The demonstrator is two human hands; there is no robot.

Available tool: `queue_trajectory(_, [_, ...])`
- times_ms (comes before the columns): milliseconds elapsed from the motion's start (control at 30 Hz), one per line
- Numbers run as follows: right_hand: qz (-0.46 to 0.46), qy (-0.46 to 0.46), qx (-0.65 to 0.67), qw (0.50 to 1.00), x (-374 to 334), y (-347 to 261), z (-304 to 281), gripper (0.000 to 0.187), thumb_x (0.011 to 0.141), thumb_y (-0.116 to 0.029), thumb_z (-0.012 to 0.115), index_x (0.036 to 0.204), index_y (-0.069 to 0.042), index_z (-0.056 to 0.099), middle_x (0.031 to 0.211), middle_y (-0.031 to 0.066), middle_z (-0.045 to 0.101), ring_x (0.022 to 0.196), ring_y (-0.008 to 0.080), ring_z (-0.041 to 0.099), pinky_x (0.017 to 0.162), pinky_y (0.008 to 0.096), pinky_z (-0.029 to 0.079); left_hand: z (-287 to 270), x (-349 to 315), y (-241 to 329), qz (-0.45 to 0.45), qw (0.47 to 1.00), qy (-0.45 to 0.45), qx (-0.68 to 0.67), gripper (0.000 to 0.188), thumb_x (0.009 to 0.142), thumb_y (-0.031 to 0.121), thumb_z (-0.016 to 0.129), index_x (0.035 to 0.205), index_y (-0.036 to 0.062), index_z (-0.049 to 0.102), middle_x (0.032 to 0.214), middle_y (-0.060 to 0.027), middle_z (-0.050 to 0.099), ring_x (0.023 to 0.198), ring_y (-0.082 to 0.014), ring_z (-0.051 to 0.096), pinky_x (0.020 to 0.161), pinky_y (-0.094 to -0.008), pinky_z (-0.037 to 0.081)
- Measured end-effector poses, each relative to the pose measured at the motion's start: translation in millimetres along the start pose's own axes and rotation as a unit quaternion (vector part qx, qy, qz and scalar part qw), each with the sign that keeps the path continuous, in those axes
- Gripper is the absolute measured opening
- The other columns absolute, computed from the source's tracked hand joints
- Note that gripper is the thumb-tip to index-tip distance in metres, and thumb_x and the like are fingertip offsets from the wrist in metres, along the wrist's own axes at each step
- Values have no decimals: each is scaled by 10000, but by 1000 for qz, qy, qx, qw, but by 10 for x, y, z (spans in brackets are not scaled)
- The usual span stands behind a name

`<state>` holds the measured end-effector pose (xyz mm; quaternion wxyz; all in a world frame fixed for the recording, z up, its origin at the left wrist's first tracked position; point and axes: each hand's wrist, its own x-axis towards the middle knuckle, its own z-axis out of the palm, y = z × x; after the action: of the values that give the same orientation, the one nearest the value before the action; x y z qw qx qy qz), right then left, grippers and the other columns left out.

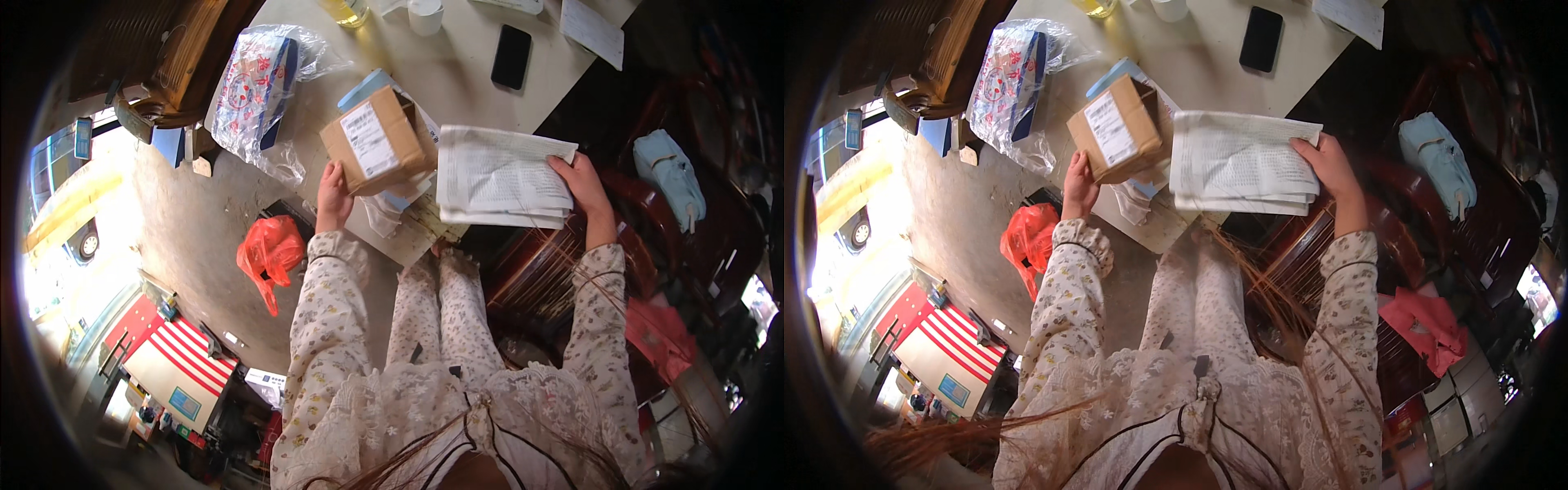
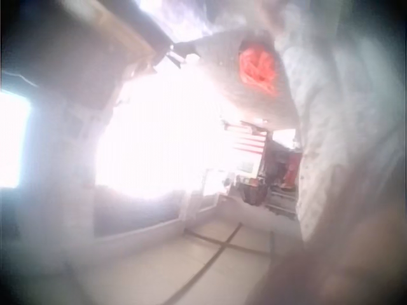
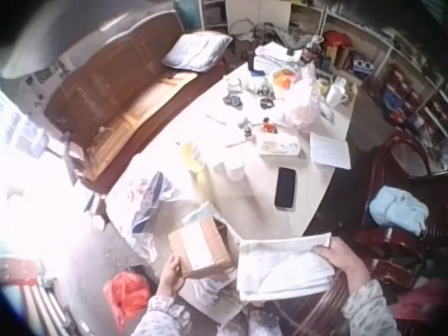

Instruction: The person walks through a cluttered workshop carrying a box, then moves outside to a brick-paved area. They pick up a white lid, apply liquid soap, and scrub it with a brush in a metal basin filled with water.

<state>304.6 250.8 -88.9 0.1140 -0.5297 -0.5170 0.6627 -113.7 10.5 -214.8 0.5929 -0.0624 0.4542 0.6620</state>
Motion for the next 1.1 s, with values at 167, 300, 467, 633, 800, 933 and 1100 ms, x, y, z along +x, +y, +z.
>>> queue_trajectory(167, [-5, -111, -144, 983, 145, -470, -10, 222, 848, -119, 603, 980, 58, 616, 855, 56, 661, 759, 111, 568, 721, 266, 457, 75, -364, 215, -101, 992, -55, 50, 303, 974, 210, 408, 1245, 75, 417, 1197, -58, 546, 1092, -192, 553, 907, -370, 470])
queue_trajectory(300, [-54, -131, -229, 963, 375, -463, 230, 192, 830, -102, 605, 936, 58, 611, 768, 74, 650, 686, 106, 540, 665, 281, 457, 101, -463, 170, -148, 982, -40, 114, 290, 968, 201, 417, 1221, 60, 437, 1177, -65, 557, 1071, -185, 557, 910, -367, 463])
queue_trajectory(467, [-32, -53, -92, 994, 411, -31, 759, 201, 833, -122, 609, 933, 52, 616, 749, 69, 650, 678, 92, 543, 646, 288, 461, 201, -555, -168, -123, 985, -28, 121, 285, 963, 195, 437, 1199, 38, 455, 1165, -64, 559, 1086, -182, 536, 942, -374, 430])
queue_trajectory(633, [-59, -71, -38, 995, 179, 443, 1288, 203, 825, -59, 588, 994, 55, 594, 859, 103, 666, 789, 99, 564, 712, 301, 472, 727, -750, -425, -117, 974, -8, 193, 169, 930, 193, 522, 1038, 65, 545, 987, -2, 580, 905, -102, 539, 815, -281, 445])
queue_trajectory(800, [-12, 76, -8, 997, 276, 343, 1543, 245, 857, -156, 576, 980, 57, 580, 813, 99, 648, 771, 101, 564, 696, 288, 461, 816, -644, -564, -40, 970, 158, 179, 105, 909, 189, 566, 891, 85, 563, 818, 29, 579, 765, -66, 529, 638, -232, 443])
queue_trajectory(933, [-95, 88, 14, 992, 856, 202, 1648, 281, 871, -211, 569, 989, 44, 574, 814, 89, 620, 758, 138, 555, 721, 286, 451, 695, -231, -578, 89, 968, 218, 90, 142, 877, 161, 616, 893, 36, 551, 855, -12, 581, 746, -100, 543, 627, -244, 465])
queue_trajectory(1100, [-138, 125, -195, 963, 1429, 408, 1979, 580, 733, -357, 720, 1117, 30, 522, 1127, 186, 559, 1093, 279, 522, 900, 365, 426, 736, 235, -567, 108, 877, 424, 197, 221, 816, 140, 686, 901, -3, 539, 848, -56, 579, 774, -134, 538, 680, -261, 466])
